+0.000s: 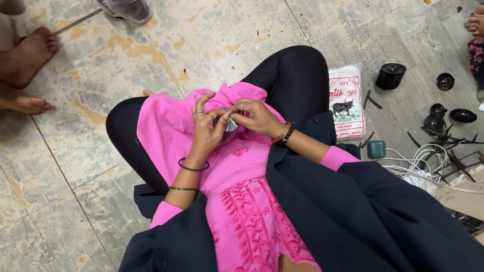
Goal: The person sits on the floor and packs small black plastic parts into clear plastic bags one at a time, twisting the bags closed and setting the wrapped items in a pile beside them. They take new parts and bags from the surrounding piles and pass finished bags toward a coworker.
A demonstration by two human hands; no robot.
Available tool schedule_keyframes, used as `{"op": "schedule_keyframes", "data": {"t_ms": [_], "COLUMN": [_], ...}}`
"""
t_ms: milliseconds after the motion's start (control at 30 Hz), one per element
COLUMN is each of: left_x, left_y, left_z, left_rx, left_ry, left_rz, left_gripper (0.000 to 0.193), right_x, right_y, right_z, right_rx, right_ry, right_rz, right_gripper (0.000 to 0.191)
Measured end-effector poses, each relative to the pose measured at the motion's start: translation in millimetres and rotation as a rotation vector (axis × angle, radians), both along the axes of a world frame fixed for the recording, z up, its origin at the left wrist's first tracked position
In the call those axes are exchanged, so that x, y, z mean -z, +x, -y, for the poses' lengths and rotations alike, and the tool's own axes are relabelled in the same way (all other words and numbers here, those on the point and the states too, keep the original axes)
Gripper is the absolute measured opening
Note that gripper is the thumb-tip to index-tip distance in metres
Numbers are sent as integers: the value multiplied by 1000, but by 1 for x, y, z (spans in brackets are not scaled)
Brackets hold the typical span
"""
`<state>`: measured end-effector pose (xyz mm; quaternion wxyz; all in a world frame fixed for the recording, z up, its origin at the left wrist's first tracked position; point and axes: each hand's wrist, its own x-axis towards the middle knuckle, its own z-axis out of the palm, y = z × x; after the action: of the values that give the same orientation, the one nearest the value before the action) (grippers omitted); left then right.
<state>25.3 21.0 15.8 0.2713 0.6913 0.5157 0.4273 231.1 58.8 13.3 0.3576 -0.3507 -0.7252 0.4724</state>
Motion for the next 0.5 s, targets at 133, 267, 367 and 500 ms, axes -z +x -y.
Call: {"op": "schedule_keyframes", "data": {"t_ms": [133,267,367,500], "left_x": [-6,-12,-13,-14], "left_y": [-1,0,2,4], "left_z": [4,8,13,16], "left_rx": [-27,-50,-62,-84], "left_ry": [84,147,172,197], "left_rz": [-94,-135,-144,-160], "left_gripper": [11,11,10,11], "right_x": [2,7,9,10], "right_y": [-1,2,5,7], "right_z": [-7,-17,-24,-28], "right_rx": [-57,-158,-223,-280], "right_ry": [19,38,-39,-111], "right_rz": [58,56,77,43], "right_gripper": [16,16,16,14]}}
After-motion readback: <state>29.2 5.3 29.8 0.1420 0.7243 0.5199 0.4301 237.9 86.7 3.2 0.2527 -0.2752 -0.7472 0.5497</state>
